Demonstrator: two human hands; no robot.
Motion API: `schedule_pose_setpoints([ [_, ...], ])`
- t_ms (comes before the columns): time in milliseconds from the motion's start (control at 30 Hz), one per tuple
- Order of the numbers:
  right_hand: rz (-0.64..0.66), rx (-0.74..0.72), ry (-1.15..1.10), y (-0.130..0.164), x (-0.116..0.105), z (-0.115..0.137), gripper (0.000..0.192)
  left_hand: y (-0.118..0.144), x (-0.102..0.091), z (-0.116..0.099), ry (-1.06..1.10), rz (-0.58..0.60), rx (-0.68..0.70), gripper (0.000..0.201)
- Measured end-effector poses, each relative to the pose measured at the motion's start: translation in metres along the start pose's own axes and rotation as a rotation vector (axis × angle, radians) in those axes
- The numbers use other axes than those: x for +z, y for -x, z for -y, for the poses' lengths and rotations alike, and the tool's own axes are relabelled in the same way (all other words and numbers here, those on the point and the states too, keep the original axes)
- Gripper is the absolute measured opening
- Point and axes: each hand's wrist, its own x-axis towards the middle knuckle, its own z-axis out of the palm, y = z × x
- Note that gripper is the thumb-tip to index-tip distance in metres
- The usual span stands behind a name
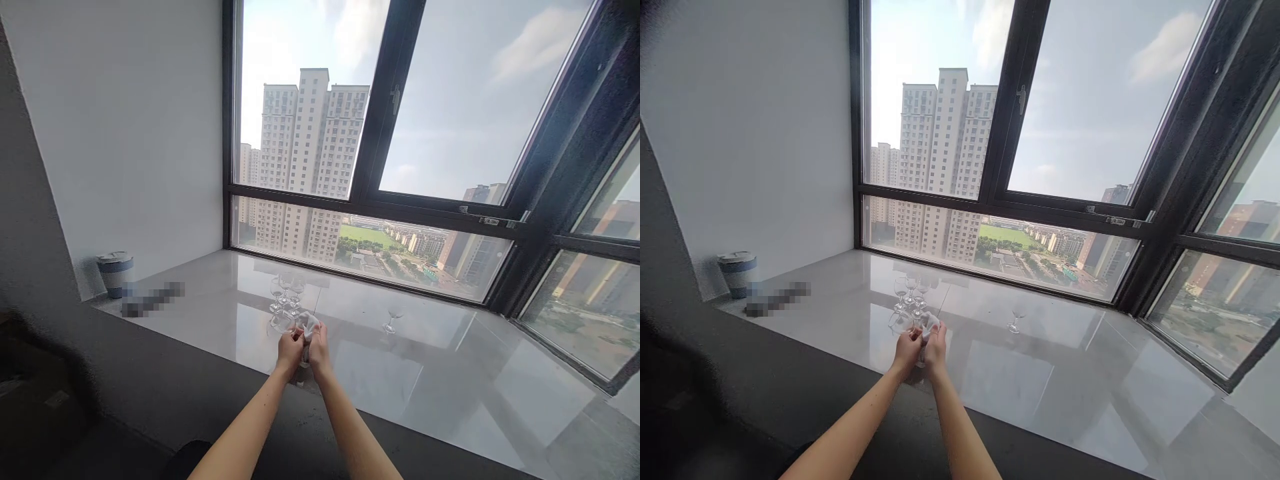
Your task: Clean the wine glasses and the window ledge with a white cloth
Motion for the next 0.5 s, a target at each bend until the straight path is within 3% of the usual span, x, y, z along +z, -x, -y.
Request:
schedule_pose_setpoints([
  [100,-0.022,0.245,-0.088,-0.002,-0.002,0.007,0.050,0.000,0.000,0.000,-0.053,-0.034,-0.013,0.022],
  [200,-0.023,0.300,-0.026,-0.010,-0.023,0.011,0.049,0.000,0.002,0.001,-0.076,-0.030,-0.037,0.022],
  [367,-0.027,0.270,0.068,-0.018,-0.060,0.015,0.058,0.001,0.002,-0.001,-0.117,-0.049,-0.009,0.022],
  [500,-0.045,0.072,0.260,-0.015,-0.074,0.024,0.073,0.004,0.001,-0.007,-0.134,-0.046,-0.008,0.025],
])
